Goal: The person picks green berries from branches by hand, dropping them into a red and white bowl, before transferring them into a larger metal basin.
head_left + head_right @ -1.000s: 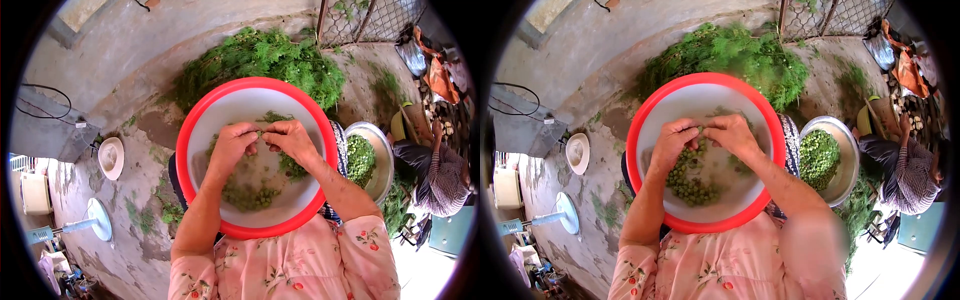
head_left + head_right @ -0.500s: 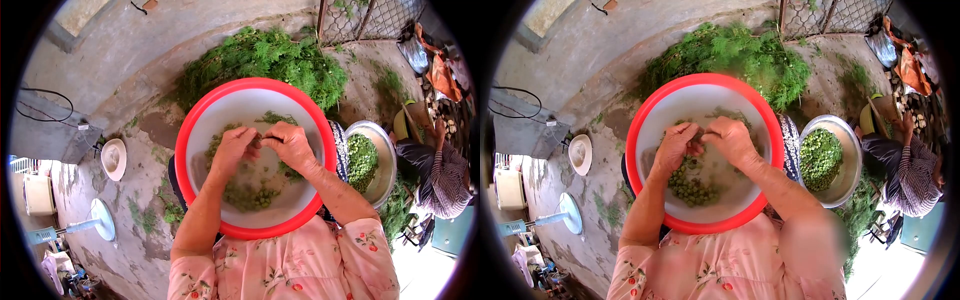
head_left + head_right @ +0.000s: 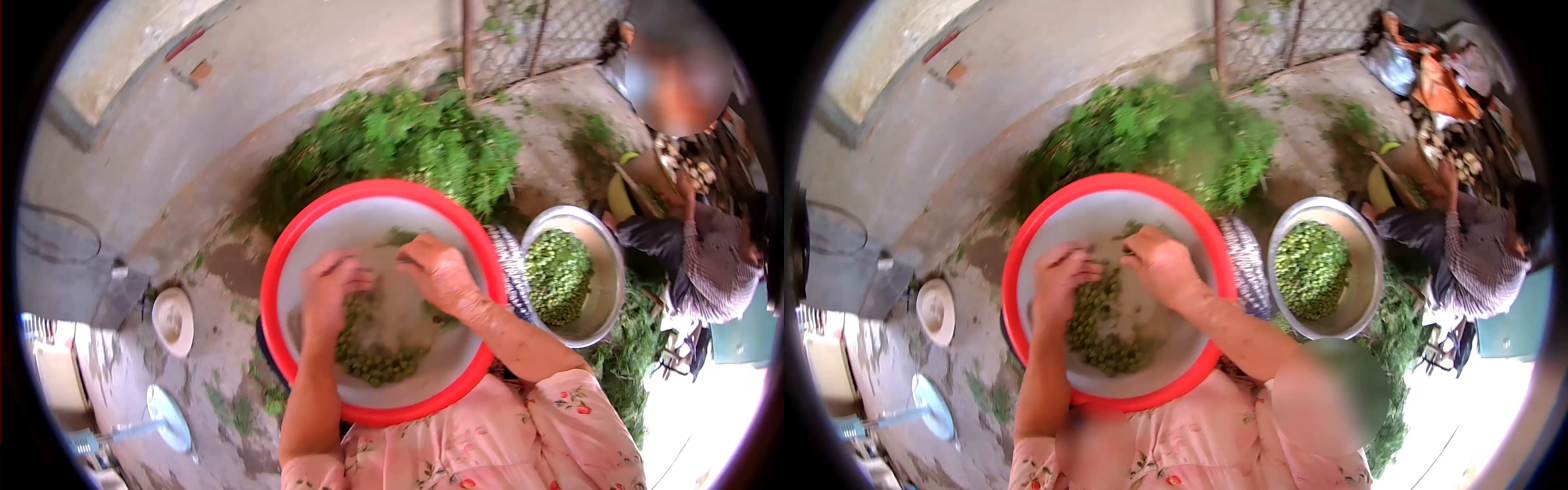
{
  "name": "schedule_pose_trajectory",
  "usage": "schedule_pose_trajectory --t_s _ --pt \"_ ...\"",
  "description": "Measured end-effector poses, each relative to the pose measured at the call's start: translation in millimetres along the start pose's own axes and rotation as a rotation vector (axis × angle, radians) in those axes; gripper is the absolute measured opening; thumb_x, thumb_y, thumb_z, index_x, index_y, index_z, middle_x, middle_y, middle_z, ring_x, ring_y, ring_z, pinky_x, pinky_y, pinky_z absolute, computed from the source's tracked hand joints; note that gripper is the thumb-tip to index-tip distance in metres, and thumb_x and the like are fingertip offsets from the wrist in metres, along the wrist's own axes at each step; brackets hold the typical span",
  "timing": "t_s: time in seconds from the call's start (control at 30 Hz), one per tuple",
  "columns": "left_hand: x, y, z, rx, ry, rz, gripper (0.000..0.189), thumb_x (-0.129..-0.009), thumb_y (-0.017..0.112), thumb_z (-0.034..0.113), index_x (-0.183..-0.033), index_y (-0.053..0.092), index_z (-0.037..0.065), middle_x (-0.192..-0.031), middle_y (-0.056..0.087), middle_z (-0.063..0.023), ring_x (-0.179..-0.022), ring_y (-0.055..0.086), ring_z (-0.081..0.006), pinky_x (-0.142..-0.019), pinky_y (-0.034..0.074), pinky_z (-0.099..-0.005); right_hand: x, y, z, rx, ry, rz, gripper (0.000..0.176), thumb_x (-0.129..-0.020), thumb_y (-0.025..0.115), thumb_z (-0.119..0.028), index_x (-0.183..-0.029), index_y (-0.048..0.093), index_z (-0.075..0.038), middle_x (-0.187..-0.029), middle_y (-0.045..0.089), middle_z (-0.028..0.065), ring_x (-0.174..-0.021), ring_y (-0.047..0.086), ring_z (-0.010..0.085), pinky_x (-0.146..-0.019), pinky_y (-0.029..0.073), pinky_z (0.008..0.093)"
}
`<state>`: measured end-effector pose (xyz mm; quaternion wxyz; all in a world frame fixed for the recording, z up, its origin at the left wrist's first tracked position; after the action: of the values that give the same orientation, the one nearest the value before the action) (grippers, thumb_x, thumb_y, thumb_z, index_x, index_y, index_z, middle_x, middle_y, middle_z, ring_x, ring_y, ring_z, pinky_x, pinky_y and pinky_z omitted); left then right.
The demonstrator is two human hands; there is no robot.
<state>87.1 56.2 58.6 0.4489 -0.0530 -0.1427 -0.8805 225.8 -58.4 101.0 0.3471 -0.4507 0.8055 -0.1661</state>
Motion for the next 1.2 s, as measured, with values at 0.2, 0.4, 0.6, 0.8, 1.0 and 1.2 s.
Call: schedule_pose_trajectory --t_s 0.2,0.4,0.6,0.8,1.0,1.2 --pt "7 -99 73 -0.563 0.564 0.640 0.030 -0.082 0.060 0.008 -0.111 0.058 -0.001 -0.110 0.058 -0.0157 -0.097 0.058 -0.0276 -0.084 0.047 -0.0357 6 0 2 0.021 0.104 -0.051 0.014 -0.076 0.064 -0.014 -0.086 0.060 -0.006 -0.085 0.056 0.0119 -0.084 0.057 0.0319 -0.072 0.047 0.0399" --pt "2 -118 48 -1.218 0.471 0.511 0.050 -0.078 0.064 0.011 -0.125 0.050 0.004 -0.131 0.045 -0.0221 -0.120 0.043 -0.0361 -0.101 0.034 -0.0397 11 7 2 -0.067 0.088 -0.124 0.015 -0.077 0.065 -0.014 -0.088 0.058 -0.006 -0.086 0.055 0.0122 -0.085 0.056 0.0327 -0.074 0.046 0.0406" --pt "1 -135 25 -1.212 0.268 0.326 0.062 -0.076 0.064 0.009 -0.133 0.040 0.000 -0.130 0.046 -0.0230 -0.120 0.045 -0.0350 -0.101 0.035 -0.0391 18 7 -5 -0.114 -0.072 -0.014 0.017 -0.077 0.063 -0.014 -0.088 0.056 -0.004 -0.087 0.054 0.0144 -0.080 0.057 0.0340 -0.071 0.048 0.0421" --pt "5 -151 19 -1.179 0.229 0.289 0.058 -0.074 0.060 0.007 -0.128 0.042 -0.005 -0.121 0.052 -0.0245 -0.110 0.051 -0.0353 -0.095 0.038 -0.0381 25 7 -10 -0.214 -0.003 -0.082 0.018 -0.076 0.064 -0.012 -0.084 0.051 -0.003 -0.086 0.054 0.0152 -0.082 0.057 0.0353 -0.070 0.047 0.0435" --pt "-11 -105 31 -1.230 0.204 0.332 0.059 -0.074 0.061 0.004 -0.130 0.041 -0.004 -0.120 0.052 -0.0253 -0.109 0.052 -0.0366 -0.094 0.038 -0.0376 35 0 7 -0.203 0.061 -0.061 0.015 -0.076 0.063 -0.010 -0.083 0.053 -0.002 -0.086 0.055 0.0156 -0.084 0.057 0.0365 -0.072 0.045 0.0437" --pt "-31 -59 53 -1.347 0.340 0.276 0.055 -0.073 0.062 -0.002 -0.126 0.046 -0.001 -0.114 0.056 -0.0242 -0.102 0.054 -0.0374 -0.088 0.042 -0.0394 47 -30 22 -0.148 0.123 -0.008 0.012 -0.079 0.059 -0.011 -0.086 0.055 -0.003 -0.084 0.058 0.0175 -0.085 0.058 0.0370 -0.073 0.045 0.0439"
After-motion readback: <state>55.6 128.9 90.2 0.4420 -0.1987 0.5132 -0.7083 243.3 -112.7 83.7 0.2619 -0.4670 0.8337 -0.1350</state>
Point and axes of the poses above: each hand's wrist, its own x-axis away from the middle knuckle, its own y-axis out of the palm, z = x × y, the point moved 7 cm from there along -x, towards the middle knuckle
